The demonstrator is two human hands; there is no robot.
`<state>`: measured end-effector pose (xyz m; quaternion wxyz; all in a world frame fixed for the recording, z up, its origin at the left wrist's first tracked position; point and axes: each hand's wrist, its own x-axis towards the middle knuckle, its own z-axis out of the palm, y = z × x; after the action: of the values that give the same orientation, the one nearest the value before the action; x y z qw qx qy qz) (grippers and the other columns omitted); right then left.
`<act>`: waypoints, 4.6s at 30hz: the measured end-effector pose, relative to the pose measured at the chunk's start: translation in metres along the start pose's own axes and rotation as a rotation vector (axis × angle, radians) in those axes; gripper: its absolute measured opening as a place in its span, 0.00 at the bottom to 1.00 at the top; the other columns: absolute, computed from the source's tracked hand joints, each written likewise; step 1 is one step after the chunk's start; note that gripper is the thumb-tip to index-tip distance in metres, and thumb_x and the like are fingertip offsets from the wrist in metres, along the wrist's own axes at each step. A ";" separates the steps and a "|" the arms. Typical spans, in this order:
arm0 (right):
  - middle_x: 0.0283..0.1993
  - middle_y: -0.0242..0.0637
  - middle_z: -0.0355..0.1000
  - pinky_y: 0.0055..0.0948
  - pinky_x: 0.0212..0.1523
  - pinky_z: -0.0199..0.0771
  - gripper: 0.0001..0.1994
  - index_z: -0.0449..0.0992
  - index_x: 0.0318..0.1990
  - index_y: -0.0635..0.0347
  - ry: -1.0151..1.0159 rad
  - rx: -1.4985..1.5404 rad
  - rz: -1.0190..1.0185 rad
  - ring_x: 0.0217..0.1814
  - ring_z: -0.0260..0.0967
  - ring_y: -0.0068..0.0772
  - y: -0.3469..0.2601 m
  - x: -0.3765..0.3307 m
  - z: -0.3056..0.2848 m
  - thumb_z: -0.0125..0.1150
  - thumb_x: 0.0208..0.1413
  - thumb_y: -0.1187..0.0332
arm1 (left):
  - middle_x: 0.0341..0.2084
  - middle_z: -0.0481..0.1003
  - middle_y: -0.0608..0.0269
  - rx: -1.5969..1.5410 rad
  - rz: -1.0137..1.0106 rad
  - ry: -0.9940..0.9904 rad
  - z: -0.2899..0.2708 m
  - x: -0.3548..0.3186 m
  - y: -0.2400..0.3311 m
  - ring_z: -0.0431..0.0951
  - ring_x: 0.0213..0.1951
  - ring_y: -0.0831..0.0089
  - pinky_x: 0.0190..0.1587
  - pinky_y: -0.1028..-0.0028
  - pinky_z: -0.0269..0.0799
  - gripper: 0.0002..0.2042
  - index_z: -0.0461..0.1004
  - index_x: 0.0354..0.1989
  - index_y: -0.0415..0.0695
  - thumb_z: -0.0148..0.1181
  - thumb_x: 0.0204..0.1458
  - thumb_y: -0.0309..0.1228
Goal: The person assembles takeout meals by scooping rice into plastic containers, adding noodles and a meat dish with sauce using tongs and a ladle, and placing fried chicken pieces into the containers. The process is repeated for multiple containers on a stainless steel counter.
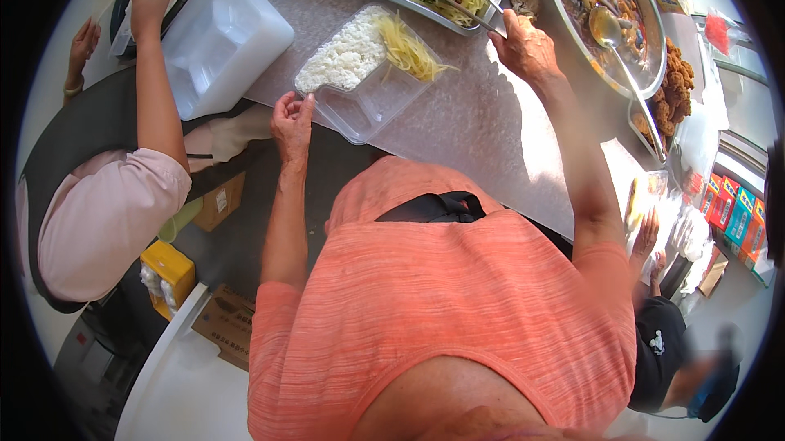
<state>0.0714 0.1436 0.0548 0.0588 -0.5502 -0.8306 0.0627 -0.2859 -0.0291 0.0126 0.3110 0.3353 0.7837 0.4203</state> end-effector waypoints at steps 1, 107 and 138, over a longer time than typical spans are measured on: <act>0.33 0.49 0.71 0.47 0.34 0.72 0.16 0.63 0.38 0.61 -0.024 -0.007 0.001 0.34 0.72 0.54 0.001 0.006 0.006 0.57 0.53 0.59 | 0.24 0.73 0.65 0.109 0.144 0.096 0.004 -0.002 0.007 0.73 0.23 0.80 0.23 0.79 0.70 0.14 0.73 0.39 0.37 0.64 0.46 0.31; 0.18 0.46 0.65 0.36 0.24 0.63 0.08 0.71 0.34 0.64 -0.110 0.669 -0.027 0.19 0.63 0.43 -0.073 -0.030 -0.015 0.57 0.54 0.68 | 0.20 0.72 0.60 0.439 0.529 -0.251 0.015 -0.015 0.038 0.74 0.23 0.65 0.27 0.69 0.69 0.09 0.78 0.33 0.43 0.62 0.44 0.33; 0.30 0.47 0.72 0.44 0.35 0.71 0.15 0.69 0.40 0.61 -0.047 0.084 0.047 0.34 0.72 0.49 -0.032 0.001 -0.029 0.57 0.53 0.58 | 0.32 0.77 0.61 1.024 0.709 -0.355 0.076 0.132 0.097 0.76 0.36 0.59 0.38 0.63 0.73 0.07 0.78 0.28 0.49 0.55 0.43 0.33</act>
<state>0.0467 0.1337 0.0887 0.0607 -0.5649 -0.8153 0.1116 -0.2789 0.1503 0.0354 0.0790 0.7440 0.6634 0.0085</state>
